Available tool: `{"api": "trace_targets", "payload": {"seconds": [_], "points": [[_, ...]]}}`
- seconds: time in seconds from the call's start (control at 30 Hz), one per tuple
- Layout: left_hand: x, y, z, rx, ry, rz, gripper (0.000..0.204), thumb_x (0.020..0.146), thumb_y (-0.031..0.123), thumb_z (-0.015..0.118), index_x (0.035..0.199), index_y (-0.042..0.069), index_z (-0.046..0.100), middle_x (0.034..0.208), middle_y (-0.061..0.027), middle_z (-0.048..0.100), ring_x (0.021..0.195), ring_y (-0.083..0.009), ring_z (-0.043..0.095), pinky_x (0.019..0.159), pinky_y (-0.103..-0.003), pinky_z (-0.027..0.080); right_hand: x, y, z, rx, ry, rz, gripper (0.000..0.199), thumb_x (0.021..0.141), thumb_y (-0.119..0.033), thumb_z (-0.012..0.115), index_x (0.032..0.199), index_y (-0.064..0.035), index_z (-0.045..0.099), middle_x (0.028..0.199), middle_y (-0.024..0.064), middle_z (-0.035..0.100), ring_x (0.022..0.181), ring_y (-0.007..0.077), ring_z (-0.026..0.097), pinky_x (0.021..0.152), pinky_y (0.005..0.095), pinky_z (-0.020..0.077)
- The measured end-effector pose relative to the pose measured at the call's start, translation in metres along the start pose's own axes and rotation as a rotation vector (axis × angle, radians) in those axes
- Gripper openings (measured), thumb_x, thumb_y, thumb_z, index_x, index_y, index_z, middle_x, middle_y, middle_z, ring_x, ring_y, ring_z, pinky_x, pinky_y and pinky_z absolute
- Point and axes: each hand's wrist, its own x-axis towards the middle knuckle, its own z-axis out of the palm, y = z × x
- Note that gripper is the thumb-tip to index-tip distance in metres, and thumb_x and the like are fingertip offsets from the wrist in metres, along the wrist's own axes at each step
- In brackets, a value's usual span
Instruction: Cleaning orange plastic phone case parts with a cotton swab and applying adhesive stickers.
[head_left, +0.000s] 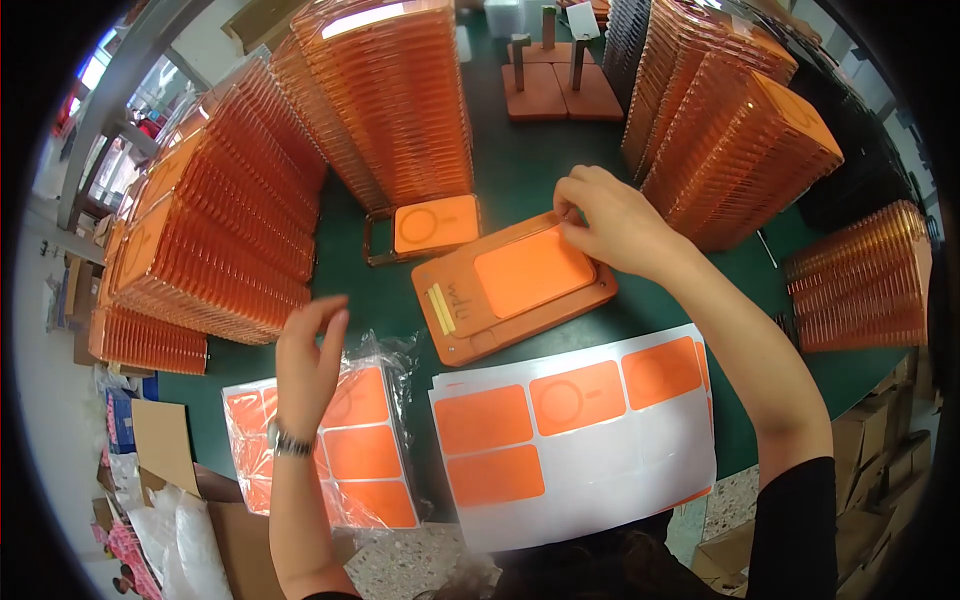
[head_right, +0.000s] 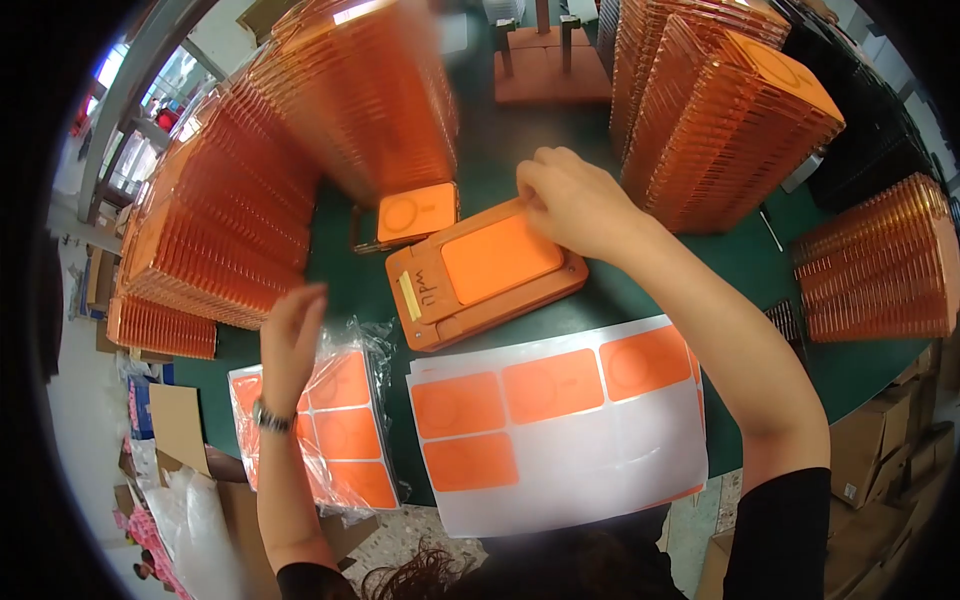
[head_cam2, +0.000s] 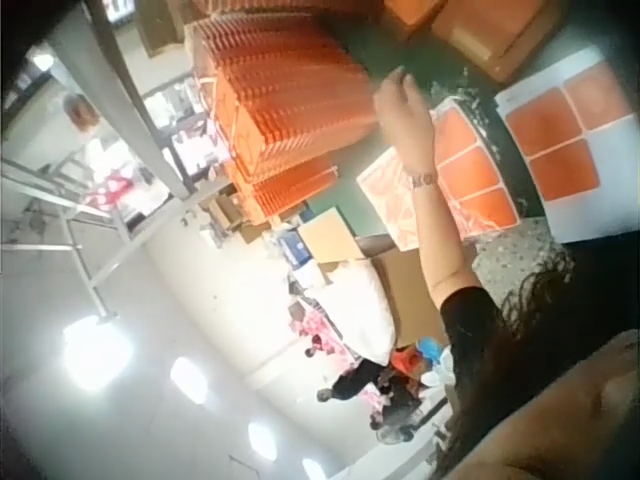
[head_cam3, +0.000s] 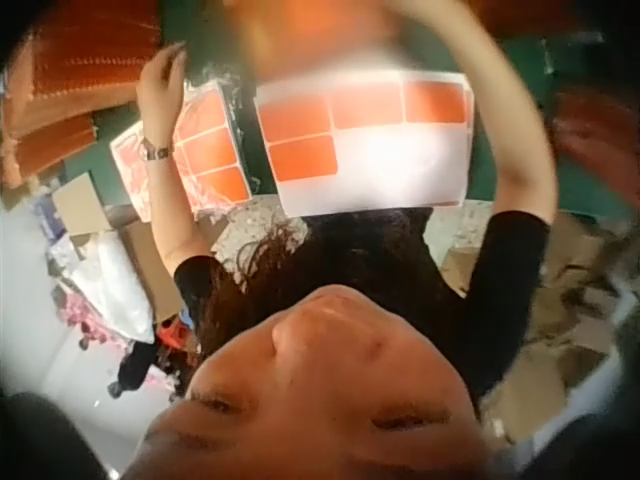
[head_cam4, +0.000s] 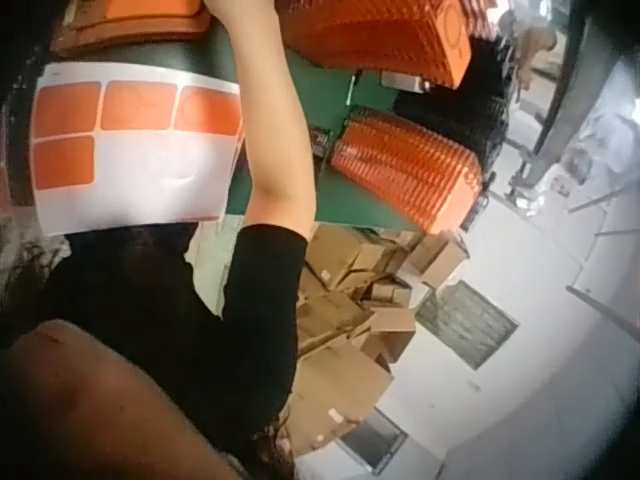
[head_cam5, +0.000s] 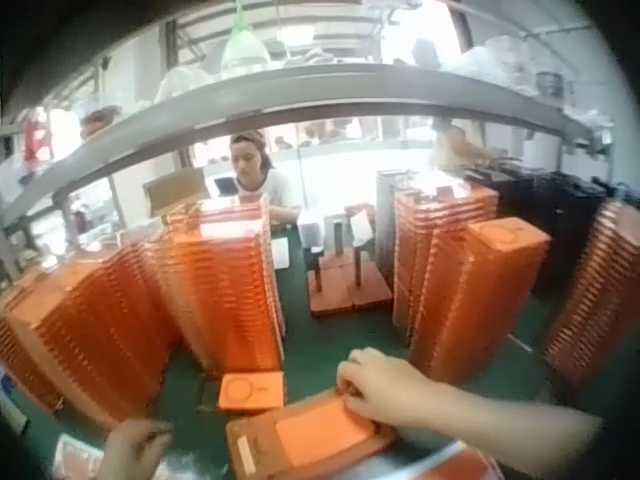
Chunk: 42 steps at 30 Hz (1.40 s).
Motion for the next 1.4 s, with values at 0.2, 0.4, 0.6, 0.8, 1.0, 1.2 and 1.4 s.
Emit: {"api": "trace_targets", "payload": {"seconds": [0.2, 0.4, 0.6, 0.8, 1.0, 1.2, 1.4], "points": [[0.073, -0.039, 0.053, 0.329, -0.145, 0.133, 0.024, 0.091, 0.023, 0.068, 0.111, 0.010, 0.069, 0.133, -0.0139, 0.056, 0.127, -0.0319, 0.047, 0.101, -0.046, 0.038, 0.002, -0.005, 0.011, -0.242, 0.048, -0.215, 0.014, 0.081, 0.000, 0.059, 0.095, -0.0035, 0.056, 0.097, 0.0110, 0.056, 0.099, 0.0292, 0.055, 0.085, 0.0382, 0.0485], [0.081, -0.059, 0.060, 0.295, -0.213, 0.168, 0.018, 0.088, 0.022, 0.072, 0.102, 0.011, 0.071, 0.135, -0.0162, 0.056, 0.131, -0.0345, 0.046, 0.105, -0.047, 0.036, 0.003, -0.017, 0.011, -0.224, 0.019, -0.293, 0.013, 0.086, -0.006, 0.055, 0.098, -0.0043, 0.060, 0.099, 0.0106, 0.061, 0.102, 0.0271, 0.056, 0.088, 0.0374, 0.0475], [0.075, -0.055, 0.048, -0.182, -0.226, -0.033, 0.014, 0.092, 0.017, 0.070, 0.100, 0.007, 0.069, 0.150, -0.0226, 0.046, 0.146, -0.0330, 0.034, 0.117, -0.043, 0.027, 0.008, -0.034, 0.030, 0.122, 0.023, -0.361, 0.021, 0.088, -0.005, 0.053, 0.107, -0.0013, 0.062, 0.103, 0.0147, 0.066, 0.101, 0.0306, 0.059, 0.086, 0.0421, 0.0470], [0.048, -0.023, 0.030, -0.644, -0.139, -0.222, 0.012, 0.093, 0.014, 0.068, 0.097, 0.003, 0.065, 0.148, -0.0230, 0.048, 0.144, -0.0269, 0.037, 0.114, -0.038, 0.030, 0.002, 0.005, 0.007, 0.709, 0.247, 0.043, 0.019, 0.095, -0.007, 0.048, 0.109, 0.0013, 0.059, 0.096, 0.0130, 0.065, 0.092, 0.0231, 0.063, 0.085, 0.0350, 0.0502], [0.007, 0.044, 0.061, -0.249, -0.120, 0.019, 0.016, 0.089, 0.015, 0.072, 0.099, 0.005, 0.067, 0.135, -0.0227, 0.056, 0.138, -0.0363, 0.043, 0.110, -0.043, 0.035, -0.026, 0.032, 0.028, 0.563, 0.278, 0.307, 0.026, 0.101, -0.017, 0.051, 0.114, 0.0028, 0.060, 0.102, 0.0115, 0.066, 0.096, 0.0173, 0.062, 0.088, 0.0319, 0.0493], [-0.006, 0.081, 0.077, -0.002, -0.079, 0.167, 0.049, 0.088, 0.021, 0.073, 0.133, 0.011, 0.058, 0.141, -0.0200, 0.051, 0.138, -0.0389, 0.041, 0.109, -0.046, 0.036, -0.023, 0.022, 0.032, 0.777, 0.149, 0.430, 0.044, 0.101, -0.035, 0.057, 0.114, 0.0066, 0.062, 0.094, 0.0111, 0.068, 0.084, 0.0162, 0.064, 0.077, 0.0292, 0.0499], [-0.012, 0.067, 0.079, -0.070, -0.102, 0.145, 0.069, 0.090, 0.027, 0.070, 0.150, 0.008, 0.042, 0.142, -0.0189, 0.050, 0.132, -0.0359, 0.045, 0.111, -0.044, 0.034, -0.022, 0.022, 0.022, 1.023, -0.114, 0.654, 0.035, 0.097, -0.035, 0.063, 0.093, -0.0002, 0.062, 0.061, 0.0026, 0.057, 0.041, 0.0110, 0.047, 0.047, 0.0268, 0.0313]]}}
